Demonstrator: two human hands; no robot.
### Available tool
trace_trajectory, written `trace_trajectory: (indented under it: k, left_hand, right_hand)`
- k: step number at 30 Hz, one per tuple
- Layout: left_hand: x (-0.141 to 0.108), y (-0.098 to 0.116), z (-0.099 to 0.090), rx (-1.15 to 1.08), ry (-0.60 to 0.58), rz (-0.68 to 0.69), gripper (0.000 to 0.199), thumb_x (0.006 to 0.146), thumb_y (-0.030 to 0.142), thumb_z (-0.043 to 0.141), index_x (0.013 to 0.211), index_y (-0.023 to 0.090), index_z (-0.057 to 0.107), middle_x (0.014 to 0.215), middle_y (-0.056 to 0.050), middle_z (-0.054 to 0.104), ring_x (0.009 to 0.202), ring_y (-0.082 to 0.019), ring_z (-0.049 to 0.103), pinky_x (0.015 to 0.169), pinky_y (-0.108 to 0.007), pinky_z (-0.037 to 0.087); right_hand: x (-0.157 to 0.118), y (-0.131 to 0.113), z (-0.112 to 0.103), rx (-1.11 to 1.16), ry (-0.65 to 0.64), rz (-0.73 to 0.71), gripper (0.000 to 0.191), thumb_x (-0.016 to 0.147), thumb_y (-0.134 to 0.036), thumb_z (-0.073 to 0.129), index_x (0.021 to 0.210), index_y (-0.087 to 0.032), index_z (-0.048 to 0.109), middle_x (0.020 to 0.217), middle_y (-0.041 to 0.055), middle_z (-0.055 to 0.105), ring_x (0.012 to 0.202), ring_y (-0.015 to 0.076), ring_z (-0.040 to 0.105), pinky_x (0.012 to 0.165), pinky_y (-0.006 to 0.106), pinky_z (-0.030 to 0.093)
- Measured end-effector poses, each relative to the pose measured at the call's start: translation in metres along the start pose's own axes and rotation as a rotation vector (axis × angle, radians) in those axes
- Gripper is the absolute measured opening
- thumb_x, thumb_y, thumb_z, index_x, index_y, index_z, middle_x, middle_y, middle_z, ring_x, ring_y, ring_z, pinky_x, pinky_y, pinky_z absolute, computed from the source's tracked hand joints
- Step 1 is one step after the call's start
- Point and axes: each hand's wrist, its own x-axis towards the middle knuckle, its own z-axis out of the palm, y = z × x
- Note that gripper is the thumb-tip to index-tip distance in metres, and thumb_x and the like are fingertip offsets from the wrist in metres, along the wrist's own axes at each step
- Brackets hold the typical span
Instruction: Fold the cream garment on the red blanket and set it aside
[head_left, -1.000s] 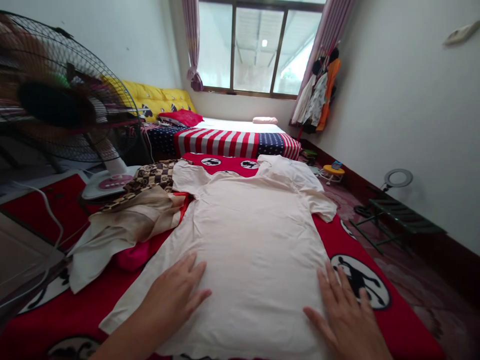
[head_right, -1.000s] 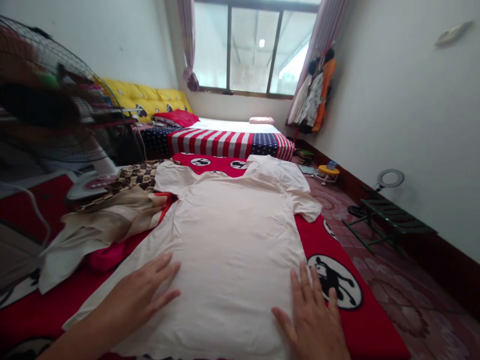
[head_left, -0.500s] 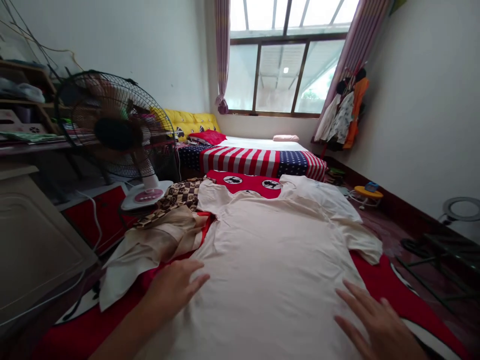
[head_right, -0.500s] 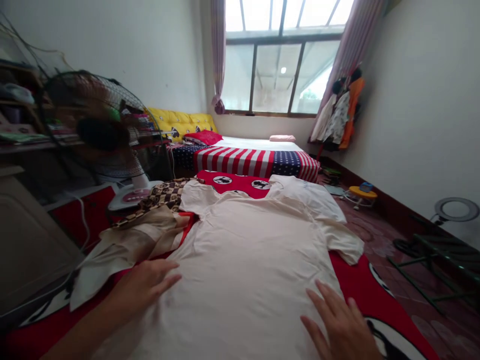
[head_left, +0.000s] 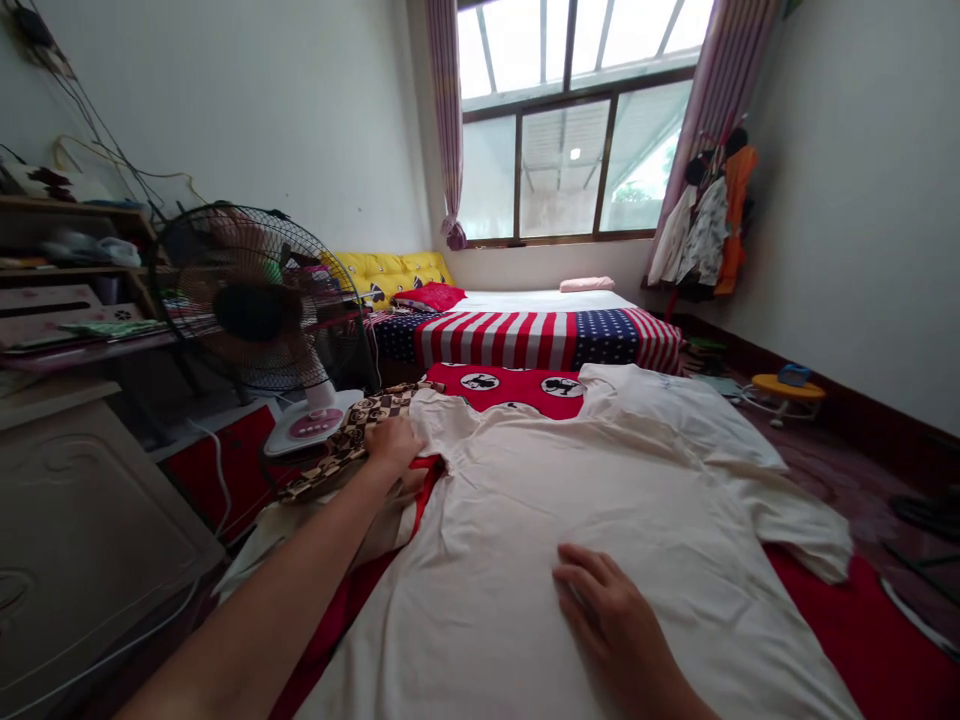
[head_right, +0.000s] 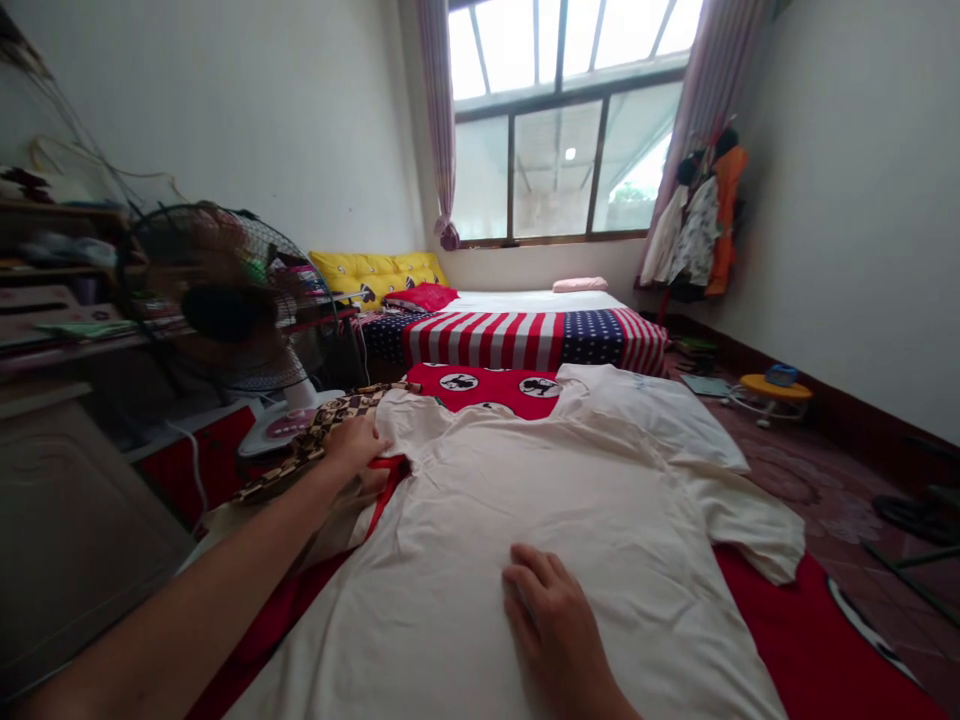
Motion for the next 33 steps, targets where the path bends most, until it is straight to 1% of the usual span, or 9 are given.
trace_trajectory:
  k: [7,12,15,16,18,20,23,28,33]
  left_hand:
    - [0.006,0.010,-0.004,0.011,0.146,0.071,0.012,0.074,0.026,0.058,0.072,0.017,0.066,0.082,-0.013,0.070,0.085,-0.030,0.066,0.068,-0.033,0.046]
    - [-0.007,0.073,-0.007,-0.078,0.245,0.299,0.022,0.087,0.028,0.045,0.092,0.018,0.065,0.088,-0.009,0.070,0.088,-0.022,0.065,0.077,-0.030,0.045]
    - [-0.046,0.118,0.011,-0.144,0.160,0.559,0.018,0.083,0.037,0.058,0.095,0.026,0.067,0.099,-0.001,0.070,0.097,-0.017,0.063,0.092,-0.027,0.042]
    - [-0.064,0.127,0.018,-0.170,0.090,0.707,0.026,0.076,0.042,0.068,0.099,0.031,0.068,0.106,0.002,0.069,0.104,-0.016,0.061,0.099,-0.028,0.038]
    - [-0.101,0.130,0.030,-0.277,-0.139,1.084,0.046,0.074,0.043,0.073,0.116,0.029,0.063,0.122,-0.004,0.064,0.117,-0.023,0.054,0.108,-0.040,0.031]
    - [-0.132,0.110,0.033,-0.356,-0.290,1.173,0.044,0.077,0.043,0.070,0.119,0.029,0.063,0.129,-0.008,0.060,0.118,-0.024,0.054,0.105,-0.040,0.036]
    - [-0.161,0.050,0.023,-0.408,-0.360,0.978,0.043,0.078,0.042,0.069,0.118,0.029,0.064,0.131,-0.008,0.058,0.117,-0.025,0.056,0.099,-0.037,0.044]
    - [-0.182,-0.060,0.003,-0.325,-0.246,0.494,0.037,0.081,0.033,0.061,0.117,0.022,0.064,0.122,-0.009,0.064,0.113,-0.024,0.058,0.101,-0.037,0.043]
    - [-0.215,-0.114,0.012,-0.241,-0.179,0.190,0.042,0.075,0.040,0.062,0.114,0.024,0.065,0.118,-0.006,0.066,0.108,-0.026,0.061,0.095,-0.037,0.046]
  right_hand:
    - [0.002,-0.006,-0.003,0.047,0.005,0.054,0.022,0.084,-0.017,0.051,0.100,-0.024,0.064,0.121,0.0064,0.060,0.111,0.0225,0.055,0.095,0.038,0.047]
    - [0.001,-0.005,-0.001,0.104,0.030,0.069,0.020,0.083,-0.019,0.053,0.098,-0.025,0.065,0.119,0.0062,0.061,0.111,0.0234,0.055,0.095,0.039,0.046]
    - [0.001,-0.002,-0.001,0.206,0.092,0.095,0.020,0.085,-0.022,0.051,0.099,-0.024,0.066,0.121,0.0075,0.059,0.113,0.0232,0.055,0.097,0.039,0.046]
    - [0.000,0.000,0.000,0.260,0.126,0.113,0.020,0.086,-0.024,0.051,0.100,-0.023,0.065,0.123,0.0082,0.058,0.114,0.0230,0.056,0.097,0.038,0.046]
    - [0.000,0.005,0.001,0.393,0.209,0.171,0.023,0.087,-0.028,0.050,0.106,-0.022,0.062,0.124,0.0100,0.056,0.111,0.0223,0.058,0.093,0.037,0.050]
    - [-0.001,0.010,0.003,0.535,0.290,0.254,0.028,0.086,-0.032,0.052,0.111,-0.020,0.058,0.121,0.0117,0.057,0.103,0.0217,0.062,0.087,0.036,0.053]
    - [0.001,0.016,0.002,0.688,0.353,0.414,0.035,0.081,-0.035,0.058,0.111,-0.017,0.054,0.109,0.0120,0.063,0.096,0.0224,0.065,0.086,0.039,0.054]
    - [0.028,0.009,-0.024,0.791,0.176,0.725,0.039,0.069,-0.024,0.069,0.103,-0.015,0.054,0.103,0.0119,0.064,0.088,0.0235,0.067,0.073,0.037,0.057]
    - [0.092,0.010,-0.044,0.798,0.120,0.905,0.033,0.072,-0.022,0.072,0.097,-0.013,0.053,0.094,0.0126,0.063,0.077,0.0213,0.066,0.054,0.029,0.056]
